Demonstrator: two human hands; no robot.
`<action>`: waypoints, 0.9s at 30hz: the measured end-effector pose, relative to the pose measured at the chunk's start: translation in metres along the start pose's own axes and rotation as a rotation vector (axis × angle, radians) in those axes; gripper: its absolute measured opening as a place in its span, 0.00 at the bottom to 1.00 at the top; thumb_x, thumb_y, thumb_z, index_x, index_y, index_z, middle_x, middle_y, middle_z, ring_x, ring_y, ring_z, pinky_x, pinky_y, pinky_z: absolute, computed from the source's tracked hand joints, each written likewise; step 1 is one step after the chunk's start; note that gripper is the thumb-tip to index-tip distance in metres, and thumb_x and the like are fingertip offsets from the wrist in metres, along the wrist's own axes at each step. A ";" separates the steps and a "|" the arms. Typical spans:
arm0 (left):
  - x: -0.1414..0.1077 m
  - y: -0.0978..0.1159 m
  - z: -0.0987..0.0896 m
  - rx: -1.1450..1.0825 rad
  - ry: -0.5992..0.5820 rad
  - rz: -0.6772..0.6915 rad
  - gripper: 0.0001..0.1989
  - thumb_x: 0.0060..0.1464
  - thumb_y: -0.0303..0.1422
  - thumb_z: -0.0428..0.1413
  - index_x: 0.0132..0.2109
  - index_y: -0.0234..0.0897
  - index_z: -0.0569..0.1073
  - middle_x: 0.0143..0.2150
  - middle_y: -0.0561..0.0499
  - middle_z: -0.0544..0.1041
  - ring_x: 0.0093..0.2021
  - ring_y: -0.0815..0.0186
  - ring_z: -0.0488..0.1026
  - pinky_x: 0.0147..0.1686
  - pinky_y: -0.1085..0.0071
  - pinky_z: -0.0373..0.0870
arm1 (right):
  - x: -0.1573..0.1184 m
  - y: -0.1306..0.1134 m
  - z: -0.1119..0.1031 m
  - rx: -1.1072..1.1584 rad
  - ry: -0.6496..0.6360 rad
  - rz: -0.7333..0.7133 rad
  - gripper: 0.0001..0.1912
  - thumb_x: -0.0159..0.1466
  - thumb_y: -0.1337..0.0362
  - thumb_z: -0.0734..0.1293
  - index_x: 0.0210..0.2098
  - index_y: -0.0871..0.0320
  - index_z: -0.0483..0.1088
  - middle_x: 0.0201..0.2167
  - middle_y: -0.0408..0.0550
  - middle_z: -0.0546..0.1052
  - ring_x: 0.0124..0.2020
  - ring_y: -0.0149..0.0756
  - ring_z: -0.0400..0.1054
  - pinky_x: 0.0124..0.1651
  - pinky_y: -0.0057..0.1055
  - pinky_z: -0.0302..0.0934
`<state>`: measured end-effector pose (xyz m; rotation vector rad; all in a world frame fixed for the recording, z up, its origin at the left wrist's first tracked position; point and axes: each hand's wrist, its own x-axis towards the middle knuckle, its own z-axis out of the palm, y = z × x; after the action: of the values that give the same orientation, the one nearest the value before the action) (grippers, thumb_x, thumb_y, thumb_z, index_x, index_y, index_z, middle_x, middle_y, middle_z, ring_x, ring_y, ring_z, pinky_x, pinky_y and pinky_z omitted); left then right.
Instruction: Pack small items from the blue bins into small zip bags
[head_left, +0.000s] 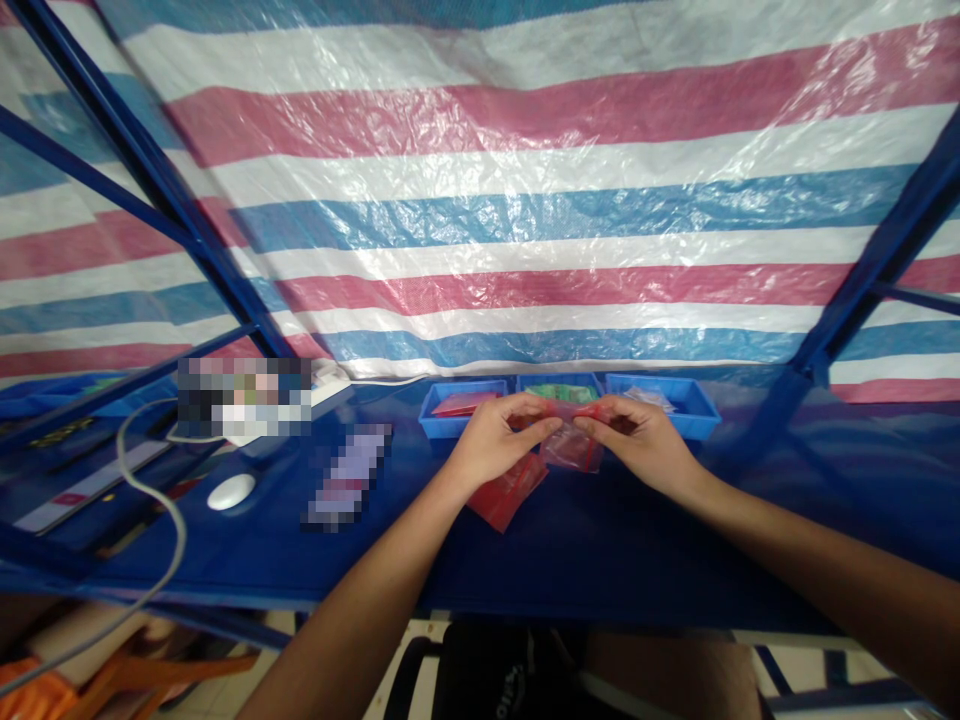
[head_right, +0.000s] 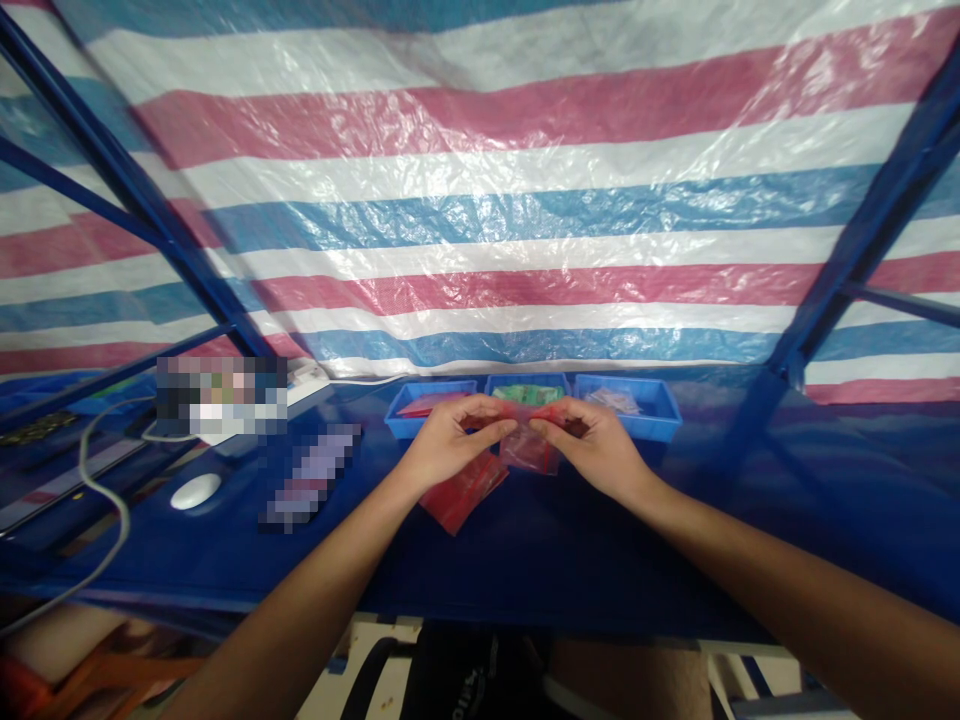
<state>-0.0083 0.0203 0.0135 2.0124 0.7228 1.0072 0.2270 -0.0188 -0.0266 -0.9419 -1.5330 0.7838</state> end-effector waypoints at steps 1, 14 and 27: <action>0.000 -0.001 0.000 0.011 -0.001 -0.001 0.14 0.61 0.41 0.67 0.48 0.35 0.82 0.45 0.46 0.87 0.44 0.60 0.84 0.46 0.67 0.78 | 0.000 0.001 0.000 -0.004 -0.015 0.002 0.14 0.65 0.48 0.76 0.40 0.52 0.80 0.37 0.46 0.84 0.38 0.42 0.79 0.43 0.39 0.76; -0.003 0.010 0.003 0.293 0.131 0.242 0.07 0.65 0.36 0.63 0.44 0.39 0.83 0.46 0.45 0.83 0.46 0.61 0.81 0.50 0.64 0.77 | -0.003 -0.005 0.004 0.020 0.107 -0.059 0.16 0.67 0.49 0.75 0.39 0.50 0.68 0.33 0.43 0.77 0.31 0.39 0.75 0.34 0.36 0.76; -0.004 0.009 0.008 0.180 0.144 0.142 0.13 0.69 0.41 0.59 0.44 0.38 0.83 0.41 0.48 0.85 0.41 0.62 0.81 0.44 0.67 0.74 | -0.012 -0.018 0.006 0.011 -0.053 -0.093 0.14 0.74 0.50 0.69 0.53 0.50 0.75 0.47 0.48 0.80 0.39 0.39 0.78 0.43 0.38 0.77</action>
<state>-0.0029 0.0096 0.0157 2.1872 0.7796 1.2174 0.2190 -0.0376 -0.0179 -0.8417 -1.6049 0.7549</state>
